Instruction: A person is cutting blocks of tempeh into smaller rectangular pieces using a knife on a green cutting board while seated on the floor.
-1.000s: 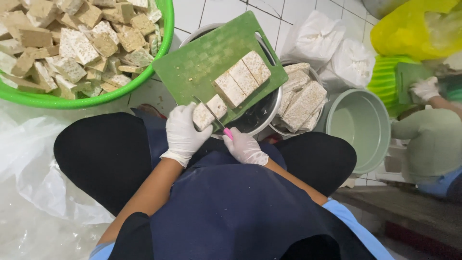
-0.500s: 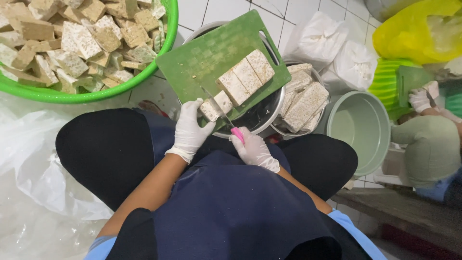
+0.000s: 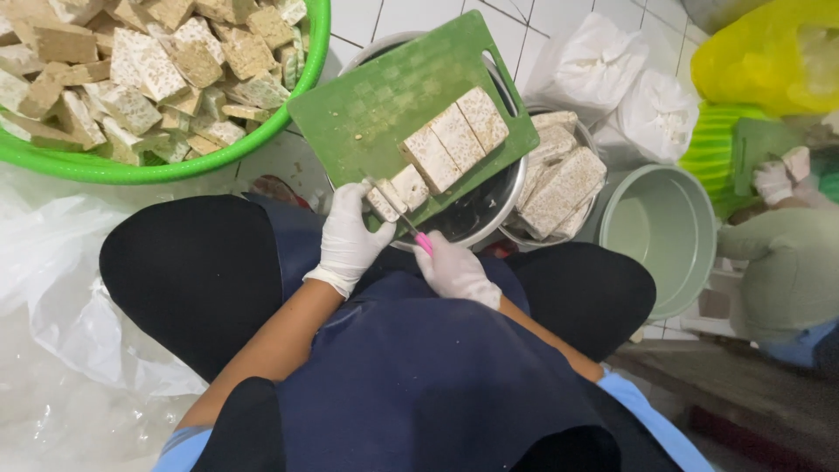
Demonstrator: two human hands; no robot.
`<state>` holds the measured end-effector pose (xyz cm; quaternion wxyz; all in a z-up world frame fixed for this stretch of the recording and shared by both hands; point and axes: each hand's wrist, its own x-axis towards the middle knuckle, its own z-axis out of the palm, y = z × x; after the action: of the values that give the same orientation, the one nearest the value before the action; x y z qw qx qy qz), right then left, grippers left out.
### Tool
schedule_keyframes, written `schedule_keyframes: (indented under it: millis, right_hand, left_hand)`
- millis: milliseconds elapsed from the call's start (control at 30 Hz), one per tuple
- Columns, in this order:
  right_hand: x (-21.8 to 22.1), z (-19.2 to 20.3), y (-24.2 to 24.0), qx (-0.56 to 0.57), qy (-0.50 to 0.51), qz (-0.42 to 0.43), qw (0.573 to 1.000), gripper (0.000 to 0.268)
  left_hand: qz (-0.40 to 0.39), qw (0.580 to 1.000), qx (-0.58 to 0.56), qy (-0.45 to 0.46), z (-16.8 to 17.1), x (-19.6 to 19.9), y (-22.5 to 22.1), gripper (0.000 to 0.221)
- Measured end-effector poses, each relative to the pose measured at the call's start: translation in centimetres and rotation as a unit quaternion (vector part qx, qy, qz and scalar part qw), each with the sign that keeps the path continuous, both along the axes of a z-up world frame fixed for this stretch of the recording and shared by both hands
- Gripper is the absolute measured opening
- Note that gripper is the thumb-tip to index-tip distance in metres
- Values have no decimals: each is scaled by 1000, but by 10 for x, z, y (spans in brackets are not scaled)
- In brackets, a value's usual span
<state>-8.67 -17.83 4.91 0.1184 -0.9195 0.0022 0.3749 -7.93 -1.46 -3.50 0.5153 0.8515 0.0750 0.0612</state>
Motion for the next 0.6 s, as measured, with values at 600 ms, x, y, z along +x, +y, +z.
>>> schedule_keyframes:
  millis: [600]
  right_hand:
    - [-13, -3, -43, 110, -80, -78, 988, 38]
  left_hand:
    - [223, 928, -201, -219, 23, 70, 106, 98]
